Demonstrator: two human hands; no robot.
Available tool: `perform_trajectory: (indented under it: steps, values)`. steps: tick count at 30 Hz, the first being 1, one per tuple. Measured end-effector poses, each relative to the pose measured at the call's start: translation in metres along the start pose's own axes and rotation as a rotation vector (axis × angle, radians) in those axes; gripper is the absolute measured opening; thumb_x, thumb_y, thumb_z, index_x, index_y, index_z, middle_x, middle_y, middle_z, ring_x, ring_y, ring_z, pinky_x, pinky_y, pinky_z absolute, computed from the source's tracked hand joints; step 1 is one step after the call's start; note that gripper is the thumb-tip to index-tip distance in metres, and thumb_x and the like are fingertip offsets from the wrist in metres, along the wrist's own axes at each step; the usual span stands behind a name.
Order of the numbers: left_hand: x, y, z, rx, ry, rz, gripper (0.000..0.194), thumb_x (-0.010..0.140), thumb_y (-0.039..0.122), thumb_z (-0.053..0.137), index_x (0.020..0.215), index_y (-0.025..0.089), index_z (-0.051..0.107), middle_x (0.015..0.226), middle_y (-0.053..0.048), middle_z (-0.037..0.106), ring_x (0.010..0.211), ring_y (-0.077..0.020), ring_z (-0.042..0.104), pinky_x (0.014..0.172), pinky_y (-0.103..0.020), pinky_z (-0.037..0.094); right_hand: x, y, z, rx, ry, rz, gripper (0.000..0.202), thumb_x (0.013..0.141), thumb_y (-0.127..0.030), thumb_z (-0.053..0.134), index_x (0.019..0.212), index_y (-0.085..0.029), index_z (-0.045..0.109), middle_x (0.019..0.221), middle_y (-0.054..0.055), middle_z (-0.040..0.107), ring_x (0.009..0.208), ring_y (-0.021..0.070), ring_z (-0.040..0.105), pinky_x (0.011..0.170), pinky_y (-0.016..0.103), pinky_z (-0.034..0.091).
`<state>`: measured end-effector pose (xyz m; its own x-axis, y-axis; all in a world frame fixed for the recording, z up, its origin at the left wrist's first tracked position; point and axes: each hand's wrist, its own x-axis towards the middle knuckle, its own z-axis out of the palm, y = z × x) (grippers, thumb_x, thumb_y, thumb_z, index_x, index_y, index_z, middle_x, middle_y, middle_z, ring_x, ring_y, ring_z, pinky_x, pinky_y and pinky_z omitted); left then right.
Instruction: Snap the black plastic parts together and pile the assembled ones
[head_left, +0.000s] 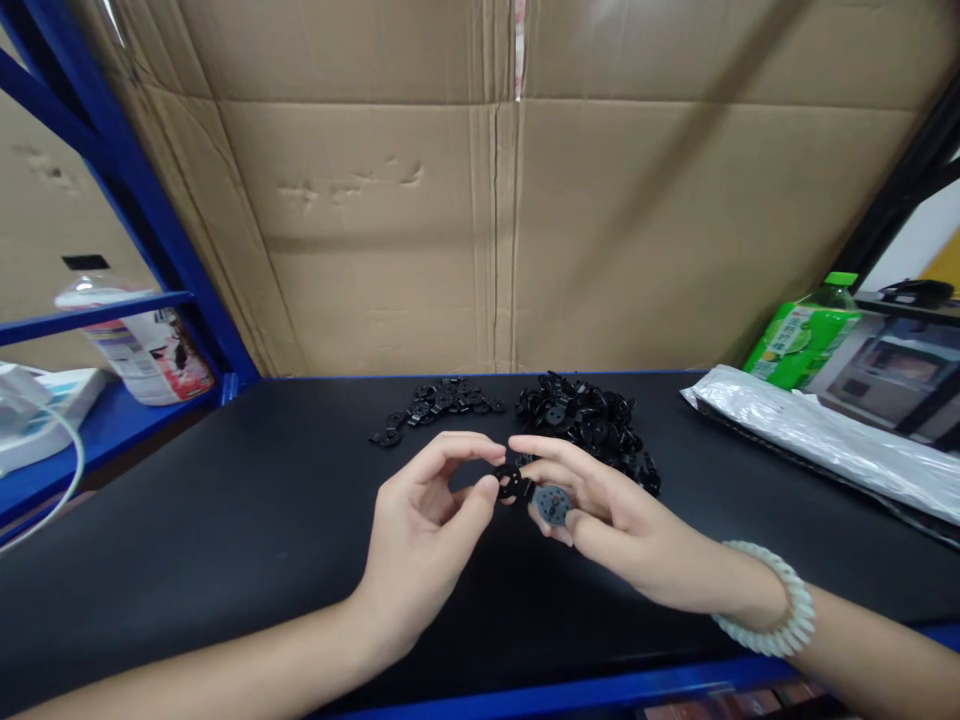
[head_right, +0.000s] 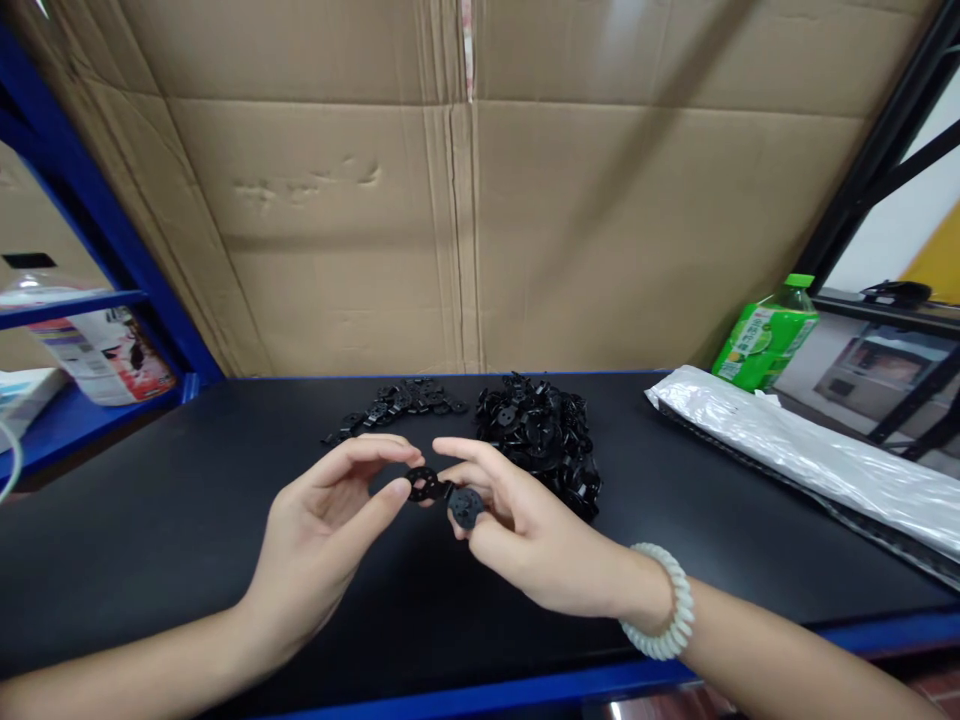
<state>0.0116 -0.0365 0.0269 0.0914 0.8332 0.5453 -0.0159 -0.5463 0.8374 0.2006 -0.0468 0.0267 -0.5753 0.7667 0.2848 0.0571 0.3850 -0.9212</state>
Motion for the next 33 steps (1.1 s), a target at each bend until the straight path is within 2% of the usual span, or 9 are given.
perform_trajectory:
  steps: [3, 6, 9, 12, 16, 19, 23, 29, 33]
  values:
    - [-0.001, -0.005, 0.0, -0.016, -0.044, -0.001, 0.022, 0.082, 0.006, 0.059, 0.094, 0.023, 0.066, 0.094, 0.0, 0.064, 0.095, -0.0128, 0.061, 0.078, -0.018, 0.056, 0.001, -0.004, -0.007, -0.332, 0.057, -0.096, 0.054, 0.079, -0.005, 0.048, 0.128, -0.026, 0.043, 0.101, 0.003, 0.059, 0.079, 0.0133, 0.053, 0.072, 0.028, 0.047]
    - [-0.002, -0.008, 0.001, 0.014, -0.099, 0.013, 0.022, 0.082, 0.007, 0.057, 0.095, 0.022, 0.066, 0.098, -0.001, 0.062, 0.095, -0.014, 0.062, 0.086, -0.025, 0.056, 0.005, -0.005, -0.025, -0.714, 0.22, -0.238, 0.043, 0.077, -0.007, 0.054, 0.116, -0.022, 0.054, 0.106, 0.005, 0.062, 0.089, 0.0177, 0.055, 0.08, 0.033, 0.047]
    - [0.004, -0.009, -0.003, 0.206, -0.156, 0.07, 0.023, 0.081, 0.007, 0.055, 0.095, 0.02, 0.066, 0.097, -0.003, 0.064, 0.091, -0.0156, 0.064, 0.083, -0.027, 0.056, 0.01, -0.001, -0.051, -0.979, 0.415, -0.274, 0.038, 0.08, -0.013, 0.055, 0.118, -0.019, 0.055, 0.11, 0.009, 0.063, 0.103, 0.0241, 0.054, 0.091, 0.042, 0.046]
    - [0.024, -0.008, -0.015, 0.436, -0.213, 0.132, 0.022, 0.079, 0.01, 0.053, 0.095, 0.018, 0.066, 0.097, -0.005, 0.069, 0.091, -0.0187, 0.065, 0.081, -0.03, 0.055, 0.014, 0.007, -0.072, -1.127, 0.411, -0.235, 0.043, 0.085, -0.018, 0.052, 0.128, -0.016, 0.048, 0.124, 0.013, 0.058, 0.117, 0.0276, 0.049, 0.1, 0.049, 0.042]
    - [0.066, -0.009, -0.047, 0.835, -0.263, 0.091, 0.026, 0.079, 0.017, 0.048, 0.1, 0.017, 0.064, 0.099, -0.007, 0.071, 0.093, -0.0213, 0.065, 0.082, -0.032, 0.053, 0.017, 0.015, -0.079, -1.136, 0.386, -0.212, 0.039, 0.092, -0.017, 0.042, 0.131, -0.016, 0.047, 0.132, 0.013, 0.054, 0.125, 0.0258, 0.046, 0.106, 0.051, 0.037]
    - [0.093, -0.012, -0.078, 1.22, -0.408, -0.124, 0.029, 0.08, 0.022, 0.045, 0.101, 0.017, 0.065, 0.1, -0.007, 0.072, 0.091, -0.0234, 0.066, 0.081, -0.033, 0.05, 0.016, 0.016, -0.075, -1.089, 0.414, -0.228, 0.036, 0.091, -0.014, 0.041, 0.126, -0.018, 0.052, 0.125, 0.011, 0.059, 0.119, 0.0248, 0.051, 0.104, 0.049, 0.04]
    - [0.108, -0.023, -0.106, 1.326, -0.486, -0.286, 0.024, 0.069, 0.035, 0.059, 0.08, 0.015, 0.068, 0.084, -0.012, 0.072, 0.08, -0.031, 0.067, 0.07, -0.036, 0.048, 0.015, 0.011, -0.068, -1.018, 0.479, -0.276, 0.033, 0.089, -0.01, 0.042, 0.118, -0.019, 0.056, 0.116, 0.01, 0.062, 0.112, 0.0238, 0.055, 0.099, 0.046, 0.043]
    - [0.106, -0.037, -0.108, 1.305, -0.559, -0.32, 0.019, 0.061, 0.03, 0.066, 0.076, 0.019, 0.065, 0.08, -0.005, 0.071, 0.074, -0.0248, 0.065, 0.063, -0.028, 0.043, 0.013, 0.007, -0.06, -0.948, 0.525, -0.32, 0.027, 0.088, -0.008, 0.044, 0.107, -0.019, 0.06, 0.105, 0.008, 0.064, 0.103, 0.0223, 0.057, 0.093, 0.041, 0.045]
    - [0.105, -0.031, -0.106, 1.247, -0.574, -0.335, 0.023, 0.064, 0.028, 0.062, 0.084, 0.017, 0.063, 0.074, -0.004, 0.071, 0.067, -0.0227, 0.064, 0.061, -0.029, 0.043, 0.012, 0.005, -0.056, -0.87, 0.531, -0.296, 0.025, 0.088, -0.01, 0.046, 0.105, -0.022, 0.061, 0.103, 0.006, 0.065, 0.1, 0.0225, 0.058, 0.091, 0.041, 0.045]
